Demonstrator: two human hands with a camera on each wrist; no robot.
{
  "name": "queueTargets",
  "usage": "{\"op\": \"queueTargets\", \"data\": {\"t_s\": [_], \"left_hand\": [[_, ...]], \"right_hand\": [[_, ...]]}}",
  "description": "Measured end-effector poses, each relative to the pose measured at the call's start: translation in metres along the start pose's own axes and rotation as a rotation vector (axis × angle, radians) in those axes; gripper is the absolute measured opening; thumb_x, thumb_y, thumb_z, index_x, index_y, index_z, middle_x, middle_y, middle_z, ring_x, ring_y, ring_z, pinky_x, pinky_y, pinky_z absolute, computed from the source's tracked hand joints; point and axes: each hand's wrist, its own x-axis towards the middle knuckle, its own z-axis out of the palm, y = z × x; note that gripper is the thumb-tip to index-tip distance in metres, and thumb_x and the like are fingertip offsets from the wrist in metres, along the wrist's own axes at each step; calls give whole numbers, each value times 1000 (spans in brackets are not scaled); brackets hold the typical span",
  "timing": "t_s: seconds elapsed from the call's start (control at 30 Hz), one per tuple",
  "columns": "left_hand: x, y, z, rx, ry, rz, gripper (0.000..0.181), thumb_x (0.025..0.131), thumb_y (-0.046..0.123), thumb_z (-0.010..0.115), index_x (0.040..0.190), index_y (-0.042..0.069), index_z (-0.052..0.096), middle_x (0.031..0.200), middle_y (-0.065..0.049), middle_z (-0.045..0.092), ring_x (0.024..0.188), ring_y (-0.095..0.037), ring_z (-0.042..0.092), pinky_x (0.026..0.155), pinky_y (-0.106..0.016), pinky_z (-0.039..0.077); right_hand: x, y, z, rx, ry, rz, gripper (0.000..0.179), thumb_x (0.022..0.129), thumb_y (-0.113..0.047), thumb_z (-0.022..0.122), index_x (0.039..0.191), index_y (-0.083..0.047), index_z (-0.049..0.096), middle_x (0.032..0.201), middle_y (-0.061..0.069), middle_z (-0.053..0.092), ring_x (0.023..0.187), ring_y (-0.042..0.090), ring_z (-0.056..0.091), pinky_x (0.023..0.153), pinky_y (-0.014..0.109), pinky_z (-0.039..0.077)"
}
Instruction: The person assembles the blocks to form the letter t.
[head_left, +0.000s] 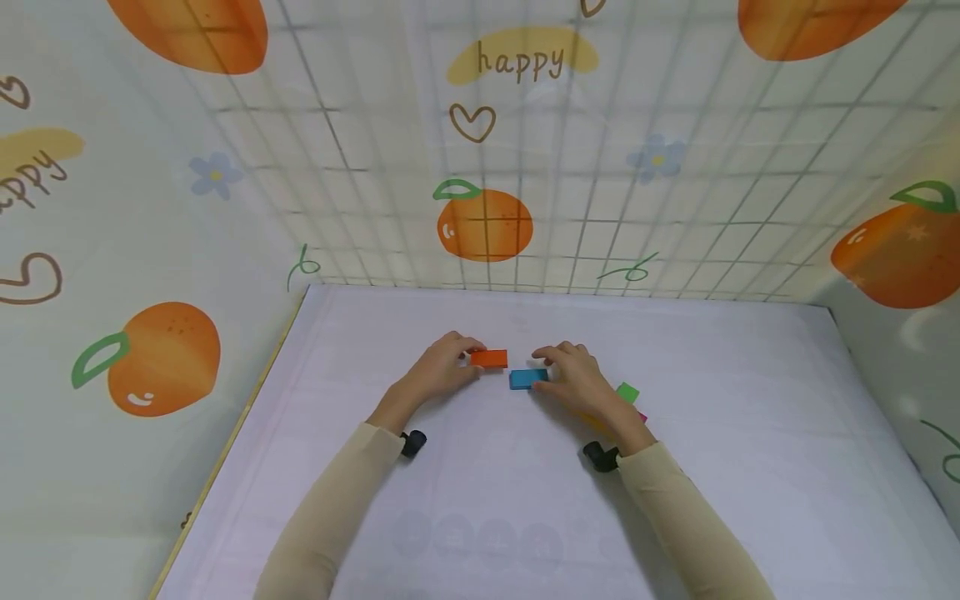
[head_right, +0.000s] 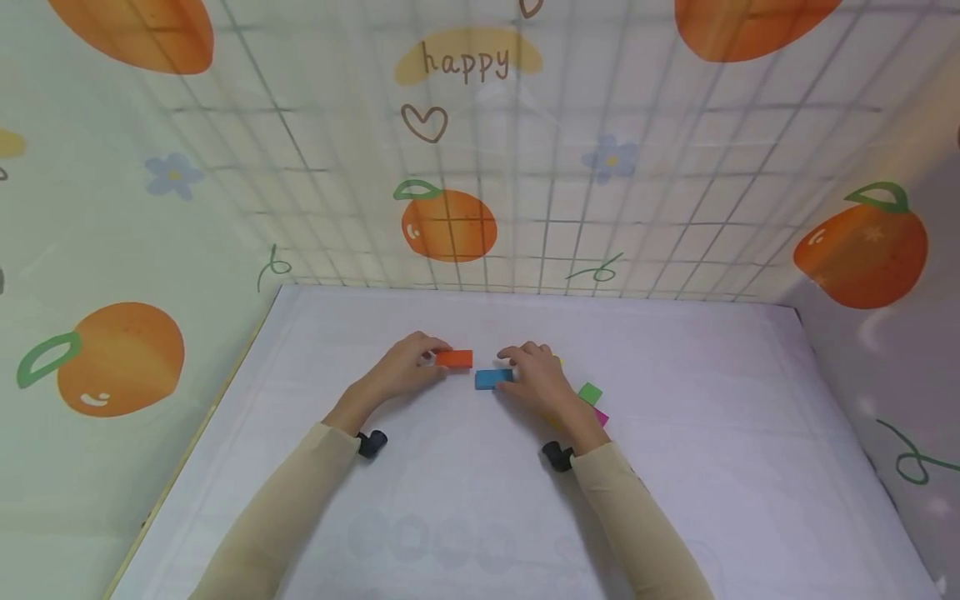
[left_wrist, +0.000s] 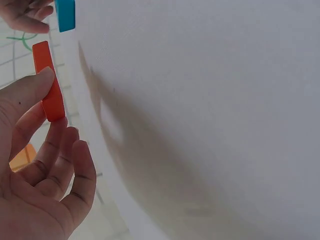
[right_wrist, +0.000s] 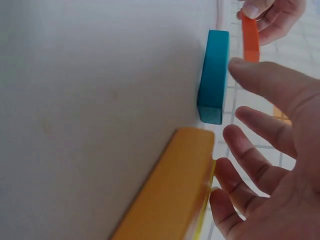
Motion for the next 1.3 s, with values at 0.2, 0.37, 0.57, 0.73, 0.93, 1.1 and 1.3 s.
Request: {"op": "queueTargets", "data": {"t_s": [0.2,0.37,0.57,0.73,0.93,1.1,1.3], "left_hand": [[-13,-3,-6,-14,42,32,35,93,16,72,127,13,68,116,-8,60,103,-26,58,91,-41,49],[-22,-9,-9,-3,60,47,34,93,15,72,126,13,68,114,-8,60,102,-26,59,90,-40,49],[-32,-15,-10,-1,69,61,34,92,15,73,126,12,68,114,-7,61,102,-26,59,89,-40,49],[-36,-17,-10,3,63,53,36,92,14,73,127,13,67,114,-6,61,102,-25,58,90,-40,49],[-41,-18,-13,-9,65,38,36,93,15,72,128,15,67,115,-5,61,103,-23,58,90,-39,48],[-44,-19,-13,-7,79,47,35,92,14,72,127,15,68,114,-4,62,102,-22,57,90,-39,48],[-50,-18,-13,-11,73,61,34,92,12,72,126,13,68,114,-6,62,103,-26,58,91,-40,48]], "right_hand": [[2,-1,2,-72,-26,5,49,87,-26,80,131,-12,64,115,9,61,107,31,48,91,50,39],[3,0,4,-115,-30,-4,46,87,-27,80,129,-14,66,114,8,61,106,30,48,89,49,38],[2,1,5,-151,-26,-24,41,88,-25,78,126,-16,68,118,9,60,105,31,48,85,50,38],[1,1,5,-169,-24,-37,38,88,-24,77,125,-16,70,121,9,60,107,31,49,85,50,38],[0,-1,4,-173,-24,-40,37,89,-25,76,124,-16,70,121,9,60,108,32,49,86,53,37],[-3,-3,3,-175,-22,-36,37,89,-27,77,124,-17,70,121,8,60,108,32,49,88,54,37],[-9,-4,2,-171,-4,-38,38,88,-28,78,124,-18,70,120,7,60,108,31,48,87,53,37]]}}
